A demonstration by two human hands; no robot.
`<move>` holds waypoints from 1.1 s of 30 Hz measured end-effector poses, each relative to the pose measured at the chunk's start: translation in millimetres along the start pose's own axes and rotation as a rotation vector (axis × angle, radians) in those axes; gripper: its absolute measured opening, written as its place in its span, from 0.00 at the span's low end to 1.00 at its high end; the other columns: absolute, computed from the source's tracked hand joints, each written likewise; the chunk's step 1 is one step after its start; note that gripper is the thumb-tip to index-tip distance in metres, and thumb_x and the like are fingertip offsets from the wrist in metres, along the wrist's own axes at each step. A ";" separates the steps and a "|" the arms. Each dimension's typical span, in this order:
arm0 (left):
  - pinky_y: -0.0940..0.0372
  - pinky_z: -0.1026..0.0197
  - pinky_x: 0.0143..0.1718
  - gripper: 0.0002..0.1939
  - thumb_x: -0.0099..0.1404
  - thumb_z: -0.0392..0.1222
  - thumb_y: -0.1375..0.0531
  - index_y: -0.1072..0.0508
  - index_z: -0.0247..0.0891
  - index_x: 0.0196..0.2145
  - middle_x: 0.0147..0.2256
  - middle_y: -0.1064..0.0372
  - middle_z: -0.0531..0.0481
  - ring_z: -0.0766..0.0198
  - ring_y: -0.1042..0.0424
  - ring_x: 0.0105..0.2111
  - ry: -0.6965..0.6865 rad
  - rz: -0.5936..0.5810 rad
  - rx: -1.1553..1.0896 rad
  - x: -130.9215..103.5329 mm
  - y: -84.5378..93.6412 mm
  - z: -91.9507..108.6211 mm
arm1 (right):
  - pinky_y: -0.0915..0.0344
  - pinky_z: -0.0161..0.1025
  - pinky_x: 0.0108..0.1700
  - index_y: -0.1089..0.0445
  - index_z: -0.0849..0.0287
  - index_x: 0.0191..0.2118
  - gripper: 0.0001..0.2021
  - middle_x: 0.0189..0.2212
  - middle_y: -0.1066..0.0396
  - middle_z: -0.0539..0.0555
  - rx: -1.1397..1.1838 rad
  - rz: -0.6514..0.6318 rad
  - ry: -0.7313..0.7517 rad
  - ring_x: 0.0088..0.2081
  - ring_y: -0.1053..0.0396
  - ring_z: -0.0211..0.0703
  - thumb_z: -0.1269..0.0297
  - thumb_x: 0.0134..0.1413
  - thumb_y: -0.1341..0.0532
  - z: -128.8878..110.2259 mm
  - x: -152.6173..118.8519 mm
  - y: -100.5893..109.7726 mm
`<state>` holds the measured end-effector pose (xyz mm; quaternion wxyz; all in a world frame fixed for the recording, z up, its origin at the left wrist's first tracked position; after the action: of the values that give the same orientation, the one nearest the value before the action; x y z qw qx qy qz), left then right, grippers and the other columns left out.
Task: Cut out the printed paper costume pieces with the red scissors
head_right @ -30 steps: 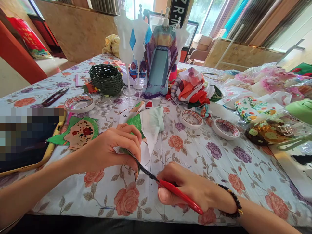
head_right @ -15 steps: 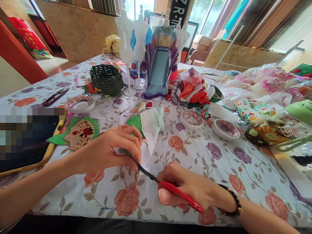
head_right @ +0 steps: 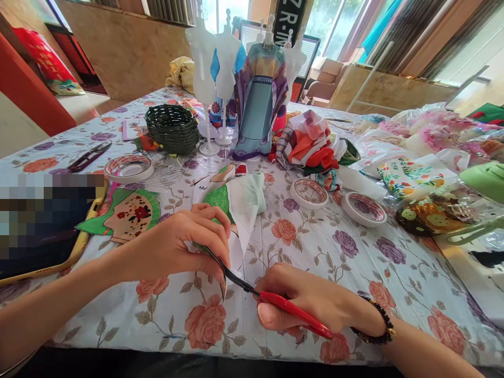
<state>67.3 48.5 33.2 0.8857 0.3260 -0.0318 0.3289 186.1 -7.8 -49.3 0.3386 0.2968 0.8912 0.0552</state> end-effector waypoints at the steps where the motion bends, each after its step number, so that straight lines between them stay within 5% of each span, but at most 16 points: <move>1: 0.44 0.56 0.53 0.03 0.56 0.36 0.30 0.21 0.37 0.28 0.27 0.24 0.53 0.62 0.32 0.41 -0.001 -0.004 0.002 -0.2 -0.7 0.6 | 0.42 0.32 0.24 0.42 0.59 0.19 0.33 0.18 0.41 0.48 0.004 -0.001 0.001 0.21 0.44 0.33 0.28 0.49 0.49 0.4 -0.1 0.1; 33: 0.44 0.56 0.50 0.03 0.55 0.36 0.30 0.21 0.37 0.28 0.27 0.24 0.53 0.61 0.32 0.42 0.002 -0.005 0.003 0.3 -0.9 0.4 | 0.53 0.34 0.22 0.48 0.56 0.17 0.31 0.16 0.48 0.47 -0.053 -0.005 -0.041 0.20 0.51 0.33 0.30 0.47 0.48 -5.9 2.6 -3.0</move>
<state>68.1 47.9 33.1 0.8861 0.3270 -0.0298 0.3272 179.3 -8.1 -47.2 0.3645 0.2864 0.8831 0.0721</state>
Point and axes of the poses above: each hand's wrist, its own x-axis towards the middle knuckle, its own y-axis out of the back of the hand, z = x × y, the point moved 9 cm from there along x, towards the middle knuckle
